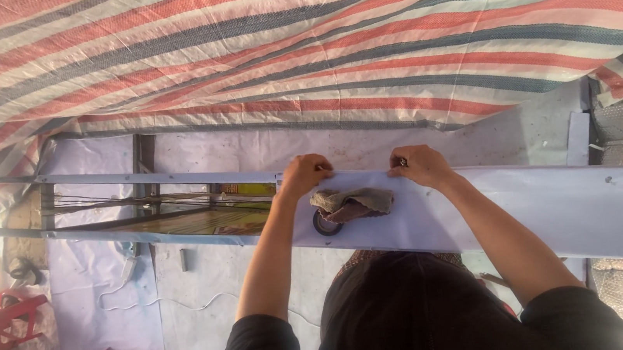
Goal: Assembling a long electronic component by applying tape, cleaning surfaces with a cloth, and adjusting internal wiring.
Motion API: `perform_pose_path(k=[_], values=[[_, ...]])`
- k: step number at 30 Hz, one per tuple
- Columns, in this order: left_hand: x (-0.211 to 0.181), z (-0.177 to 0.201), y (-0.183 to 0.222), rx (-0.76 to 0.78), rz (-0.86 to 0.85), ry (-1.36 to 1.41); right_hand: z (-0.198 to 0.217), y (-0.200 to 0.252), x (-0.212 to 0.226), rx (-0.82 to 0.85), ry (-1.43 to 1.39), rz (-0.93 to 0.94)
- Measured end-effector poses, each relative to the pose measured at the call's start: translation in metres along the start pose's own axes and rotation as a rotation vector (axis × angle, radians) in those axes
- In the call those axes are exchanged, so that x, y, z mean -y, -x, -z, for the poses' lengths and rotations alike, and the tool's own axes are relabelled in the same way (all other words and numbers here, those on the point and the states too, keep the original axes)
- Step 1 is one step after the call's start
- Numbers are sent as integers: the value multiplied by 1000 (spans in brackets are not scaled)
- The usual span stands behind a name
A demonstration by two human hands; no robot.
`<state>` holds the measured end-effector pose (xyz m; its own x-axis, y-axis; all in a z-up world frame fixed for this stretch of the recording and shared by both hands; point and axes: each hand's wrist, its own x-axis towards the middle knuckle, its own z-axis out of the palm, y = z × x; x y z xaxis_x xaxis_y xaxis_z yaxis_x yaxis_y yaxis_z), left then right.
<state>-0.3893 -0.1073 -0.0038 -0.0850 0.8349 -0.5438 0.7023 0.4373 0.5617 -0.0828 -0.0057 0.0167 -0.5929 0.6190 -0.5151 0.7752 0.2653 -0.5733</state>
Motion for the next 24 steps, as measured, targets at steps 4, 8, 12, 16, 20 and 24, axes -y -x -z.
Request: perform_pose_path(k=[4,8,12,16,20,24], values=[[5,7,16,-87,-56,105,-5,-12,-12,38,-28,-19],[9,-15,8,-205,-99,-4,-7,-20,-23,38,-64,13],[-59,-8,81,-322,-377,-185,-11,-22,-32,28,-89,26],[-59,-47,113,-146,-339,-422,17,9,5,40,3,2],[-37,-72,110,-629,-388,-174,27,30,7,-212,176,180],[-24,-39,124,-861,-286,276,1,30,-38,-512,278,273]])
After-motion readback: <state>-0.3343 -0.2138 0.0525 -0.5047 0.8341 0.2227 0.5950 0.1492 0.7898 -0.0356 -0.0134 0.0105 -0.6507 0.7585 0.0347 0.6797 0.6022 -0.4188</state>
